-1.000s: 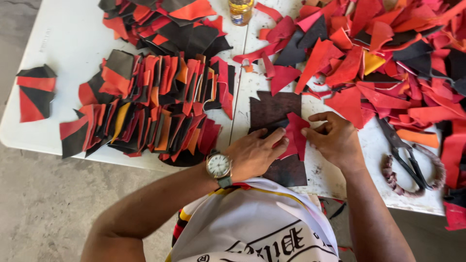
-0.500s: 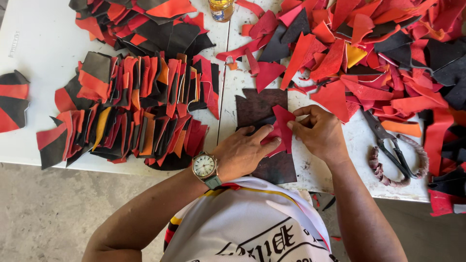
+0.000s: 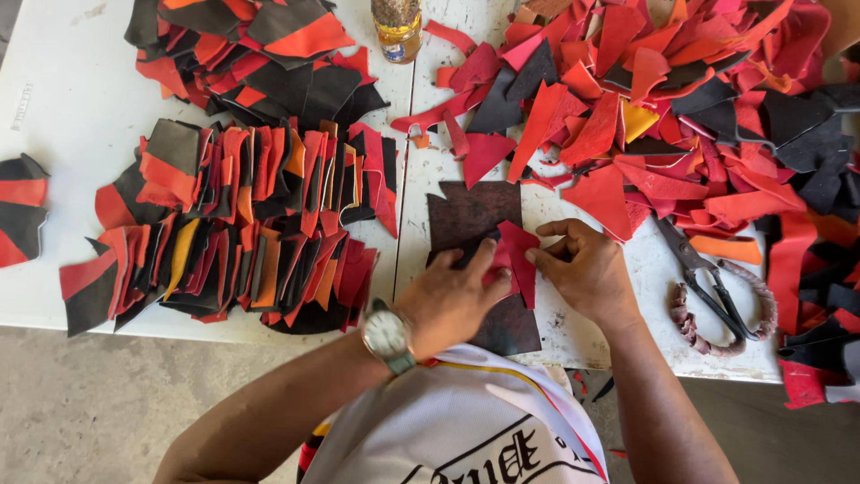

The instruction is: The person uses scissors to cut red and black fabric pieces into smaller shapes on a white table. They repeatedly pick up fabric, cut along edges, and place the cut pieces into a pile while discarding scraps.

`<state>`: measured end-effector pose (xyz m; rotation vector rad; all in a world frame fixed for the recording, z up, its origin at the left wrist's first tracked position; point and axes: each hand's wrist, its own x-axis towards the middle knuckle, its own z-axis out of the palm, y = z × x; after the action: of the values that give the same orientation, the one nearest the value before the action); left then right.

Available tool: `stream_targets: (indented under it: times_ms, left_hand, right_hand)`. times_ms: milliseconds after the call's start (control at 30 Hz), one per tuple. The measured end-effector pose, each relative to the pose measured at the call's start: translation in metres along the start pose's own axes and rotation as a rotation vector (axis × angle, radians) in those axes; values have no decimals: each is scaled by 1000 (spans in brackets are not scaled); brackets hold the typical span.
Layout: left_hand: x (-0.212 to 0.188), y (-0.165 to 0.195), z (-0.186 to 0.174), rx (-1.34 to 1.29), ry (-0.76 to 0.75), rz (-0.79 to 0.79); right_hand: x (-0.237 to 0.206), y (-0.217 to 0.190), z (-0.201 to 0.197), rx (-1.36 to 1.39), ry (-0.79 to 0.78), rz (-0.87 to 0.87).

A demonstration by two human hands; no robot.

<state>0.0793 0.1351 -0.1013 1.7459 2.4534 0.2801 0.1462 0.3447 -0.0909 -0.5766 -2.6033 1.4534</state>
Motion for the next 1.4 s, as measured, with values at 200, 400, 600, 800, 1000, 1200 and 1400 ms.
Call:
stream_targets:
  times_ms: [200, 400, 600, 800, 1000, 1200, 1400]
  left_hand:
    - [22, 49, 30, 317, 28, -112]
    - [16, 28, 9, 36, 14, -78]
    - [-1, 6, -10, -222, 145, 14]
    - [-1, 16, -4, -137, 204, 30]
    - [-4, 16, -9, -119, 199, 54]
    - [-4, 15, -13, -189, 126, 9]
    - [-5, 10, -11, -199, 132, 20]
  right_hand:
    - [-11, -12, 8, -170, 106, -52]
    - [-15, -7, -13, -196, 100, -54]
    - [-46, 16, -78, -500, 293, -26]
    - [-58, 22, -91, -576, 485, -88]
    - [2, 14, -86, -432, 451, -288]
    - [85, -8, -60, -395, 283, -512]
    - [122, -17, -36, -674, 229, -687]
